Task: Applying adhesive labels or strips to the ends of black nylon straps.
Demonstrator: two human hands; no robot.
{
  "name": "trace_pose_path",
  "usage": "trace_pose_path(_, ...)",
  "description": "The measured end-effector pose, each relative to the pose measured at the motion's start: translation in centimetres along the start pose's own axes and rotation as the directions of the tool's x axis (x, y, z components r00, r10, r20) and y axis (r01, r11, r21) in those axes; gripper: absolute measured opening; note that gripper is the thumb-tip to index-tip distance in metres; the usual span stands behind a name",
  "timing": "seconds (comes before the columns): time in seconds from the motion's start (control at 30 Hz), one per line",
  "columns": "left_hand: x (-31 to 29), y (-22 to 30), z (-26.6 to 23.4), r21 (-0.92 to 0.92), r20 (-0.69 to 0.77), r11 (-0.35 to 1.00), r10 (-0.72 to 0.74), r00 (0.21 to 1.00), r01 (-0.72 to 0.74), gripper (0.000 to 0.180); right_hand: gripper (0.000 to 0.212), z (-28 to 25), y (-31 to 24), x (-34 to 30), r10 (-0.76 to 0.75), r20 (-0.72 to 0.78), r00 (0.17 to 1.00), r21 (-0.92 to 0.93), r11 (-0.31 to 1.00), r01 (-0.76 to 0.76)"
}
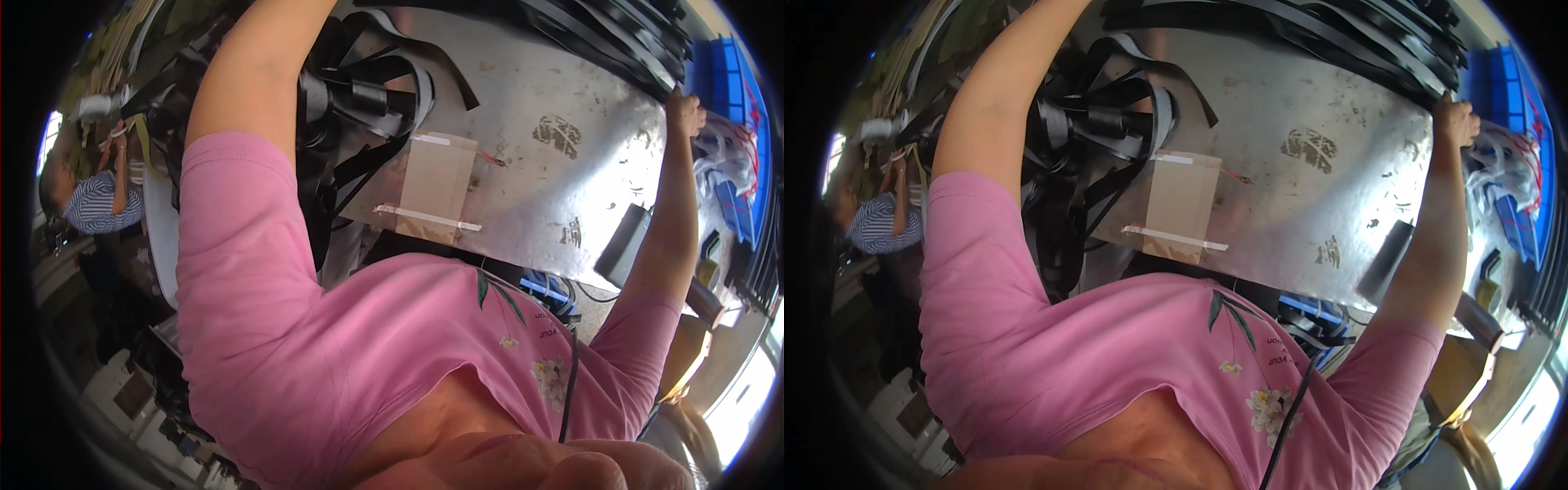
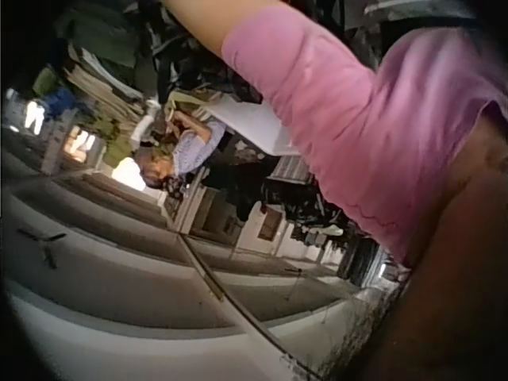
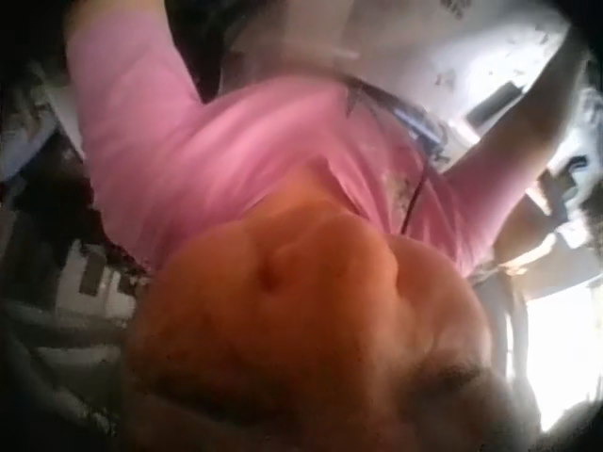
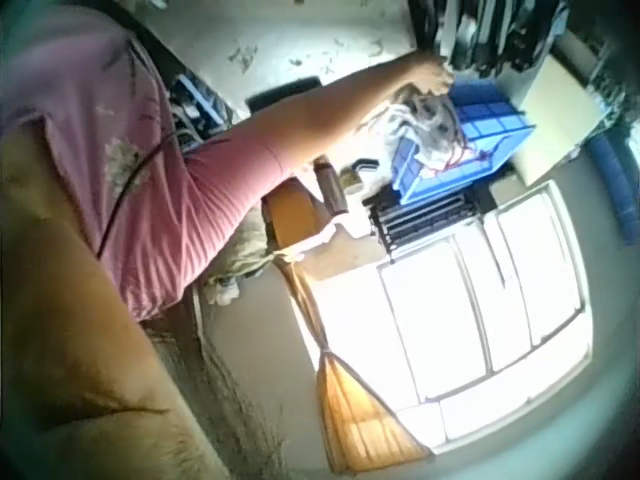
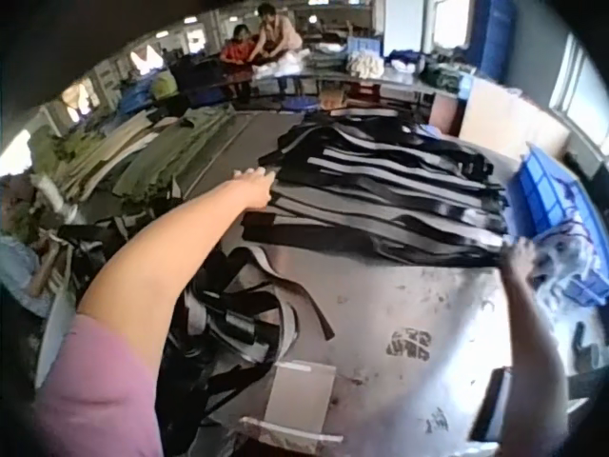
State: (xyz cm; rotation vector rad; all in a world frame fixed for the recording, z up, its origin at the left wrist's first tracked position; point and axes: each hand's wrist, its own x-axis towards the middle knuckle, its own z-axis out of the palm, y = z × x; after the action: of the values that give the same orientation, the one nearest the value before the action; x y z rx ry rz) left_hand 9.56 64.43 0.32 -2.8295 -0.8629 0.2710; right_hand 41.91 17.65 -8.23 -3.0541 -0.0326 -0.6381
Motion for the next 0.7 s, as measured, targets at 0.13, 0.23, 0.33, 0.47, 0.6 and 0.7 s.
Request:
trace_pose_path(0.13, -2.5, 2.6, -3.3, -0.082, -0.122, 0.98, 0.171, 0.978, -0.181, 0.036, 0.039, -4.6, -8.2, -7.3, -0.633, -0.081, 0.77, 0.467, 0.658, 0.59)
trace_pose_path(0.23, -7.0, 2.4, -3.2, -0.075, -0.311, 0.896, 0.397, 0.864, -0.438, 0.028, 0.042, -12.7, -18.8, -19.5, -0.853, 0.107, 0.511, 0.838, 0.354, 0.415)
trace_pose_path(0.33, -15.7, 11.2, -8.1, 0.071, 0.299, 0.774, 0.585, 0.754, -0.629, 0.029, 0.043, -7.7, -23.4, -22.5, -0.877, -0.327, 0.351, 0.678, 0.041, 0.734)
trace_pose_path(0.47, -24.8, 11.9, -0.4, 0.01, -0.034, 0.809, 0.587, 0.809, -0.587, 0.046, 0.028, -13.6, -23.2, -24.6, -0.933, 0.13, 0.334, 0.741, 0.316, 0.592)
trace_pose_path(0.6, -26.5, 9.0, 3.7, 0.198, -0.118, 0.851, 0.514, 0.85, -0.487, 0.042, 0.025, -15.9, -15.2, -20.7, -0.903, 0.108, 0.416, 0.594, 0.394, 0.701)
trace_pose_path(0.7, -28.6, 6.6, 4.0, 0.199, -0.054, 0.852, 0.503, 0.863, -0.484, 0.031, 0.024, -16.3, -8.1, -17.6, -0.801, 0.239, 0.549, 0.501, 0.586, 0.637)
